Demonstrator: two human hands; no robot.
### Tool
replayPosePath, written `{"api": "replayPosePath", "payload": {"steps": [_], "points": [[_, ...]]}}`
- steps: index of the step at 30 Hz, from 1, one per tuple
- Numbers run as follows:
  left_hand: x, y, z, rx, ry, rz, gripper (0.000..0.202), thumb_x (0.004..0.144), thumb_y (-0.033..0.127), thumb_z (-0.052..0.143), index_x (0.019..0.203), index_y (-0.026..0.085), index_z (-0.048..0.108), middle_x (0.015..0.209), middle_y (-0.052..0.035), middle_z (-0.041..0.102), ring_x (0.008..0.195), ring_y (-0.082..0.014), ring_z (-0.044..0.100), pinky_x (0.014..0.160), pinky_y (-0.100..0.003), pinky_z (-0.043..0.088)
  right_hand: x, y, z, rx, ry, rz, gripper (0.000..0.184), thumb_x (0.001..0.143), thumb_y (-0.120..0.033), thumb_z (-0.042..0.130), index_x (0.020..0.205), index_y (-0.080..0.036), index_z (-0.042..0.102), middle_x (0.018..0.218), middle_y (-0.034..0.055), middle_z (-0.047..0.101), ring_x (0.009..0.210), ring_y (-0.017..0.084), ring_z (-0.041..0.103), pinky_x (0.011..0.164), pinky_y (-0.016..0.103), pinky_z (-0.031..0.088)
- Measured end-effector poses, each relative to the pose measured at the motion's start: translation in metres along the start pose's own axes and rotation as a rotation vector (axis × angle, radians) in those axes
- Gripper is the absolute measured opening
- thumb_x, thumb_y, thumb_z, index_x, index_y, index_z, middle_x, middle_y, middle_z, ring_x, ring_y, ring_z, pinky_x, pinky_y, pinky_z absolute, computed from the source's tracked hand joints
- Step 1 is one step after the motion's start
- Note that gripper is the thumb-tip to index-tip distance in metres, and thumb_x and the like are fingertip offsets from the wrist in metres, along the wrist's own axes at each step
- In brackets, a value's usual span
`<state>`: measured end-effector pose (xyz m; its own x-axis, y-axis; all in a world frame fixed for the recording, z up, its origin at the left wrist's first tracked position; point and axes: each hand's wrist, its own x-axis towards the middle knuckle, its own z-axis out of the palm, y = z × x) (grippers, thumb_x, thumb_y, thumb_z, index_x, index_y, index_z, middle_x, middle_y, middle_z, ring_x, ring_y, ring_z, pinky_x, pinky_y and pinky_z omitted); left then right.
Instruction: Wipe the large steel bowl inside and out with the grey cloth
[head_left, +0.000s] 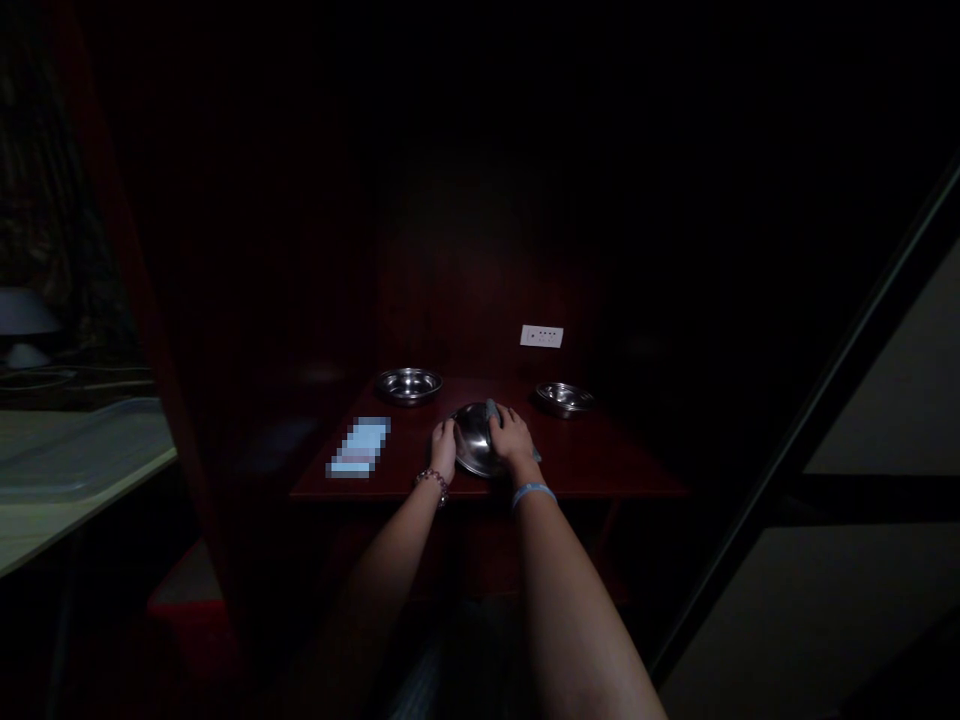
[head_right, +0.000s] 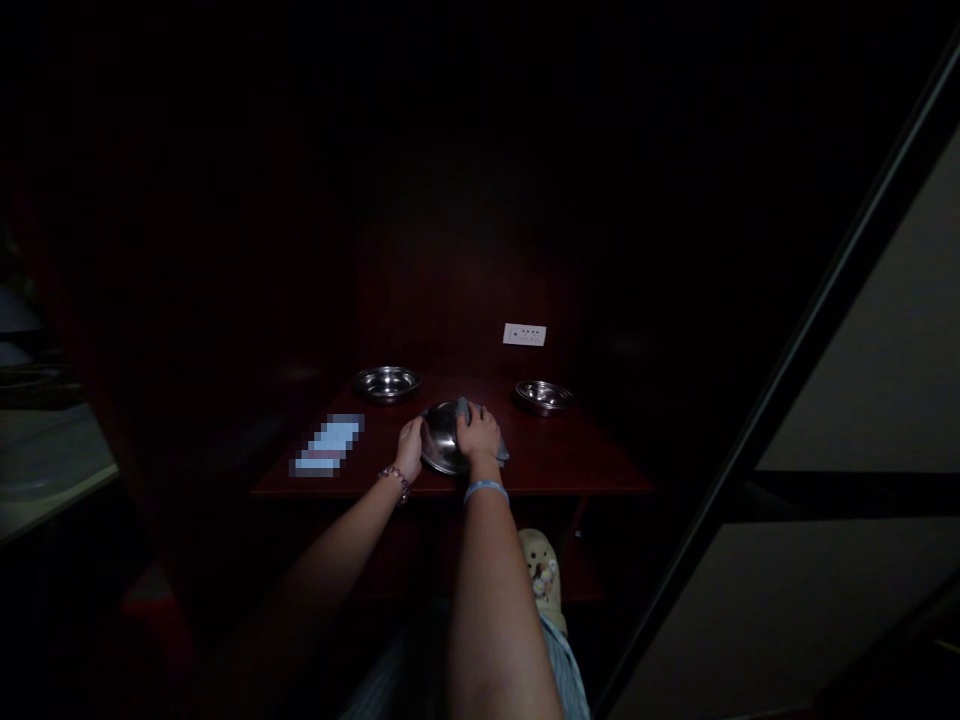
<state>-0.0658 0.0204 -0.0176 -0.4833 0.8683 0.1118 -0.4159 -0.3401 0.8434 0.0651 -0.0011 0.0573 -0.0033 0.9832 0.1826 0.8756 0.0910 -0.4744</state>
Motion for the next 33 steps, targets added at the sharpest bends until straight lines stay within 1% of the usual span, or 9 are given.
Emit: {"api": "replayPosePath", "payload": {"steps": [3, 6, 13, 20, 22, 25, 29, 31, 33], "points": [[0.000, 0.001, 0.000, 0.007, 0.020, -0.056, 0.038, 0.083, 0.058, 0.082, 0.078, 0.023, 0.065, 0.079, -0.0026, 0.069, 0.082, -0.0221, 0.067, 0.085, -0.036, 0.055, -0.002, 0.000, 0.000, -0.020, 0.010, -0.017, 0.062, 0.119, -0.040, 0.032, 0.177, -0.025, 0.048, 0.181, 0.0123, 0.049, 0.169, 0.029, 0.043, 0.137, 0.046, 0.034], [-0.001, 0.004, 0.000, 0.010, 0.017, -0.048, 0.038, 0.082, 0.057, 0.081, 0.078, 0.023, 0.065, 0.078, -0.0022, 0.069, 0.084, -0.0220, 0.067, 0.086, -0.036, 0.054, -0.004, -0.003, -0.001, -0.064, 0.000, -0.051, 0.063, 0.119, -0.039, 0.032, 0.177, -0.022, 0.047, 0.184, 0.0145, 0.044, 0.170, 0.030, 0.042, 0.138, 0.047, 0.033], [-0.004, 0.004, 0.002, -0.019, 0.021, -0.041, 0.032, 0.089, 0.051, 0.079, 0.081, 0.021, 0.070, 0.085, -0.0073, 0.077, 0.090, -0.0244, 0.074, 0.091, -0.038, 0.058, -0.005, -0.022, 0.003, -0.151, -0.056, -0.277, 0.062, 0.119, -0.041, 0.035, 0.178, -0.028, 0.046, 0.186, 0.0089, 0.041, 0.172, 0.028, 0.038, 0.141, 0.048, 0.028], [-0.001, -0.001, 0.001, -0.051, -0.002, -0.033, 0.034, 0.086, 0.052, 0.081, 0.081, 0.020, 0.069, 0.085, -0.0069, 0.078, 0.081, -0.0203, 0.071, 0.082, -0.033, 0.057, -0.002, -0.021, 0.000, -0.083, -0.078, -0.363, 0.060, 0.119, -0.040, 0.040, 0.176, -0.027, 0.050, 0.186, 0.0067, 0.042, 0.172, 0.024, 0.038, 0.142, 0.042, 0.026], [0.000, -0.002, 0.000, -0.037, 0.001, -0.023, 0.033, 0.087, 0.051, 0.080, 0.082, 0.020, 0.070, 0.086, -0.0067, 0.077, 0.081, -0.0198, 0.070, 0.083, -0.033, 0.056, -0.001, -0.014, -0.003, -0.050, -0.066, -0.309, 0.059, 0.119, -0.040, 0.040, 0.176, -0.027, 0.050, 0.186, 0.0065, 0.043, 0.171, 0.024, 0.039, 0.142, 0.040, 0.025], [0.001, -0.002, -0.001, 0.011, 0.013, -0.015, 0.033, 0.088, 0.051, 0.079, 0.082, 0.020, 0.071, 0.085, -0.0055, 0.075, 0.081, -0.0202, 0.069, 0.085, -0.034, 0.055, -0.001, 0.002, -0.009, 0.012, -0.054, -0.129, 0.062, 0.119, -0.040, 0.035, 0.178, -0.026, 0.046, 0.185, 0.0073, 0.045, 0.171, 0.024, 0.041, 0.141, 0.040, 0.028], [-0.001, 0.000, -0.001, 0.048, 0.029, -0.038, 0.034, 0.089, 0.052, 0.080, 0.079, 0.021, 0.068, 0.080, -0.0035, 0.072, 0.081, -0.0215, 0.069, 0.086, -0.035, 0.056, -0.003, 0.020, -0.013, 0.031, -0.075, 0.158, 0.067, 0.120, -0.041, 0.024, 0.180, -0.018, 0.042, 0.184, 0.0149, 0.044, 0.174, 0.029, 0.033, 0.141, 0.051, 0.028], [-0.003, 0.003, 0.000, 0.041, 0.037, -0.045, 0.032, 0.090, 0.049, 0.080, 0.080, 0.022, 0.068, 0.080, -0.0034, 0.072, 0.082, -0.0218, 0.069, 0.086, -0.035, 0.057, -0.004, 0.023, -0.014, 0.005, -0.062, 0.207, 0.067, 0.119, -0.042, 0.023, 0.178, -0.017, 0.046, 0.186, 0.0163, 0.039, 0.177, 0.032, 0.025, 0.142, 0.058, 0.022], [-0.005, 0.007, 0.001, 0.034, 0.042, -0.057, 0.029, 0.091, 0.046, 0.079, 0.080, 0.021, 0.068, 0.081, -0.0038, 0.073, 0.082, -0.0217, 0.069, 0.087, -0.036, 0.057, -0.004, 0.022, -0.014, -0.009, -0.051, 0.198, 0.068, 0.119, -0.041, 0.023, 0.177, -0.017, 0.047, 0.187, 0.0169, 0.036, 0.178, 0.032, 0.022, 0.142, 0.058, 0.021]]}}
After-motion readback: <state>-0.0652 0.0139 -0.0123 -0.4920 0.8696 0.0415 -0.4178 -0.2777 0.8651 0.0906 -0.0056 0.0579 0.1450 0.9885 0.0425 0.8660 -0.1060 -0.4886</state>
